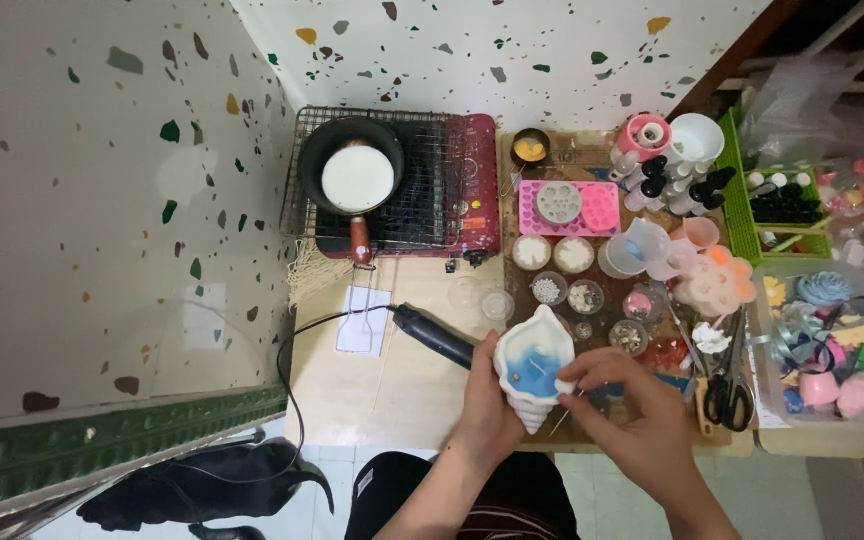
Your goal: Decorating a shell-shaped candle by adding wax ornaments and beads using a heat gun and a stick.
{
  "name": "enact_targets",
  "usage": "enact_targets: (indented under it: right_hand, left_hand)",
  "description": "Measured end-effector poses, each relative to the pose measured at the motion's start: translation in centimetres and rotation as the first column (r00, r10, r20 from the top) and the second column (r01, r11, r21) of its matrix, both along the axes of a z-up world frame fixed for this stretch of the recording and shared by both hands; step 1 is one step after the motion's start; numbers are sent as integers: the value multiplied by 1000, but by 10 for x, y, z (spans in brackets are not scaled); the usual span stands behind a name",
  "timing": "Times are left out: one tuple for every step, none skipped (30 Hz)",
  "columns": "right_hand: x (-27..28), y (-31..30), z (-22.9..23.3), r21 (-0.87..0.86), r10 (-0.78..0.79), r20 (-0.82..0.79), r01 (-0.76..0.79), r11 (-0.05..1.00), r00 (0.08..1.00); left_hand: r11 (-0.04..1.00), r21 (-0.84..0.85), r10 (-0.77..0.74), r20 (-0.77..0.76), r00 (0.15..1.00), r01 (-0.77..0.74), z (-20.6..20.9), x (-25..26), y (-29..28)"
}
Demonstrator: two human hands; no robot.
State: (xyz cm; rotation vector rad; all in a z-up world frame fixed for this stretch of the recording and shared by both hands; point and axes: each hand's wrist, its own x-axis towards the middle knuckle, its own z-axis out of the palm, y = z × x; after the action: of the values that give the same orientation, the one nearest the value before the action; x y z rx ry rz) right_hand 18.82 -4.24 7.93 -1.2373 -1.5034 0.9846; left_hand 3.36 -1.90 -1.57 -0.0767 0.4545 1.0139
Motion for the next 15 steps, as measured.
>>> enact_targets:
  right_hand:
    - [0,1,1,0,0,1,0,1000,1000]
    - [-1,2,3,-13,7,67,-6,1000,998]
    - [-1,3,4,-26,15,133,-11,1000,991]
    - [0,3,4,-28,15,134,-11,1000,991]
    - [1,4,3,-67,14,172,-2,998,985]
    - [2,4,3,-105,14,209,8,994,978]
    - [2,4,2,-105,14,210,9,994,978]
    - [2,5,0,-134,26,183,-1,991,983]
    - [2,5,-1,-162,38,157,-12,987,987]
    - [3,4,0,-161,36,158,-10,987,987]
    - [3,3,0,-124,49,143,-31,992,989]
    - [3,2,1,-86,62,128,-52,995,990]
    - [3,-2,2,-86,61,129,-50,995,990]
    - [3,-6,4,3,35,210,-36,999,977]
    - [4,-11,6,93,2,287,-30,995,958]
  left_hand:
    - [1000,0,0,1,1000,0,1,-1,-1]
    - [1000,-11,-17,5,1000,17,3,-2,-1]
    - [999,-22,-34,9,999,34,4,-3,-1]
    - [999,-24,-34,11,999,34,4,-4,-2]
    - [999,-28,-47,8,999,47,4,-4,-2]
    - [998,-31,-60,3,998,60,4,-5,-2]
    - [998,-31,-60,4,998,60,3,-5,-3]
    - [998,-15,-53,3,999,53,2,-6,-3]
    - [999,1,-46,1,999,46,1,-6,-4]
    - [999,2,-47,3,999,47,4,-7,-4]
    - [999,-3,-38,-4,999,38,7,-7,-4]
    - [1000,-7,-30,-11,999,30,10,-9,-4]
    - [999,-7,-31,-10,999,31,11,-9,-4]
    - [1000,3,-30,-12,999,30,13,-10,-4]
    - [1000,12,-28,-13,1000,28,15,-11,-5]
